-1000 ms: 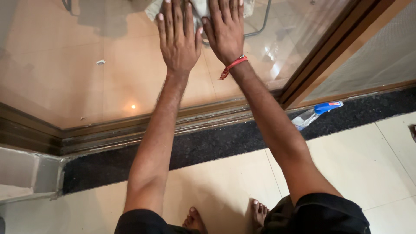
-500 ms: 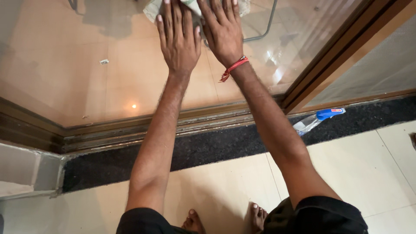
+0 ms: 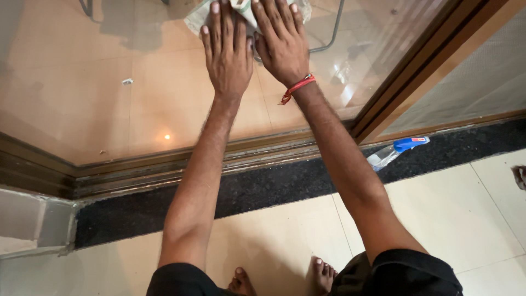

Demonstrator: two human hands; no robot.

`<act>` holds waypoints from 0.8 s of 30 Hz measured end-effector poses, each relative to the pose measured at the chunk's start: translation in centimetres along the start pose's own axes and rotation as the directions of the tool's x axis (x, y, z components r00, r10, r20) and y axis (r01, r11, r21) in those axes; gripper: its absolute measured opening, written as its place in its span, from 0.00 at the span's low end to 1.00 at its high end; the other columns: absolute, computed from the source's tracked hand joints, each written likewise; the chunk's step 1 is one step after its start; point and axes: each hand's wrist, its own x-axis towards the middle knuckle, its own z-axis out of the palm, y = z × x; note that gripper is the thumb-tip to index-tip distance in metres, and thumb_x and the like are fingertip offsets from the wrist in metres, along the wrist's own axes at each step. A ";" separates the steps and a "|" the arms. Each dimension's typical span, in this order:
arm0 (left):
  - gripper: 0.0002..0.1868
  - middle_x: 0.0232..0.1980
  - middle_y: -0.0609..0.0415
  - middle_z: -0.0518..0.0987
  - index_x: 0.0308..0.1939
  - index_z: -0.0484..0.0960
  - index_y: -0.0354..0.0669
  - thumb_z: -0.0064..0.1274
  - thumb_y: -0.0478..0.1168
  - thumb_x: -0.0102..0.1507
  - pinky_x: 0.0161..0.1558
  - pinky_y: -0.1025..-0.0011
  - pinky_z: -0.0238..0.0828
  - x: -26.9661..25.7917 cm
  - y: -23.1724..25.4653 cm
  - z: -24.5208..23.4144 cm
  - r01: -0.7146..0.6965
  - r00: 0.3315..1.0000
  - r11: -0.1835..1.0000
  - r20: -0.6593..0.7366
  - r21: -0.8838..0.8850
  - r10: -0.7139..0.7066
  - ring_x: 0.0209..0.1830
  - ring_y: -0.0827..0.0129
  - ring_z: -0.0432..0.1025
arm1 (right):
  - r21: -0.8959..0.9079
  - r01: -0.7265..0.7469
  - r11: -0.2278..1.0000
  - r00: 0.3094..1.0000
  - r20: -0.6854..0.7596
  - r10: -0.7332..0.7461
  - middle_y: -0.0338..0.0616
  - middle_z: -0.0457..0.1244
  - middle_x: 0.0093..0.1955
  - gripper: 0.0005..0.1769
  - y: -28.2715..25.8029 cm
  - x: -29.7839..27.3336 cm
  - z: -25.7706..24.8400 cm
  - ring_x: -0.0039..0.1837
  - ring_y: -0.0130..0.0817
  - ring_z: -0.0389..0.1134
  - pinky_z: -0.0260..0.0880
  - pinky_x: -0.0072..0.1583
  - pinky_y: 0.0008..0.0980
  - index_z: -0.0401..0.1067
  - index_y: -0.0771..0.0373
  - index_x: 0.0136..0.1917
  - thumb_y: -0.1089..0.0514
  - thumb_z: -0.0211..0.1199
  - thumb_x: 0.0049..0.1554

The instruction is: The person cleans a glass sliding door by wiping it with a cloth and spraying a cleaning solution. They repeatedly wipe the lower section of the glass, spray the surface, and continue wiping to remove dirt and streaks.

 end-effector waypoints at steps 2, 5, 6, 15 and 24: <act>0.28 0.84 0.43 0.52 0.77 0.67 0.38 0.49 0.47 0.77 0.82 0.48 0.34 0.5 0.3 -0.1 0.006 1.000 1.000 0.012 -0.029 -0.005 0.86 0.53 0.40 | -0.005 -0.021 1.000 1.000 0.021 0.021 0.48 0.50 0.84 0.32 0.3 0.0 0.0 0.85 0.48 0.47 0.43 0.82 0.53 0.56 0.57 0.83 0.56 0.59 0.69; 0.27 0.84 0.48 0.52 0.77 0.66 0.40 0.47 0.46 0.77 0.82 0.48 0.33 1.4 1.5 -0.1 0.032 0.999 0.999 0.025 -0.041 -0.031 0.86 0.56 0.41 | -0.007 -0.026 1.000 1.000 0.006 0.026 0.47 0.48 0.85 0.33 0.7 0.4 -0.3 0.86 0.47 0.45 0.43 0.83 0.53 0.55 0.56 0.84 0.56 0.58 0.69; 0.26 0.85 0.51 0.52 0.77 0.65 0.41 0.47 0.46 0.77 0.82 0.48 0.33 1.8 1.8 0.0 0.041 0.999 0.998 0.029 -0.041 -0.040 0.87 0.57 0.41 | -0.007 -0.027 1.000 1.000 -0.009 0.027 0.47 0.47 0.86 0.33 0.8 0.4 -0.5 0.87 0.47 0.43 0.42 0.83 0.53 0.55 0.56 0.84 0.56 0.58 0.69; 0.30 0.86 0.50 0.47 0.81 0.61 0.44 0.47 0.46 0.77 0.83 0.51 0.30 3.4 2.2 -0.5 0.020 1.000 0.997 -0.022 -0.077 -0.021 0.87 0.60 0.40 | 0.001 -0.096 0.995 0.995 -0.018 0.096 0.45 0.43 0.87 0.36 1.2 1.5 -1.8 0.88 0.46 0.41 0.40 0.84 0.52 0.51 0.54 0.86 0.57 0.56 0.68; 0.28 0.85 0.52 0.51 0.81 0.61 0.46 0.46 0.45 0.78 0.83 0.50 0.34 6.4 4.1 -0.3 0.094 0.993 0.995 -0.068 -0.038 -0.097 0.87 0.61 0.42 | 0.022 -0.160 0.987 0.973 -0.165 0.161 0.49 0.46 0.86 0.37 2.1 3.6 -1.5 0.87 0.50 0.43 0.41 0.85 0.54 0.54 0.51 0.84 0.58 0.57 0.64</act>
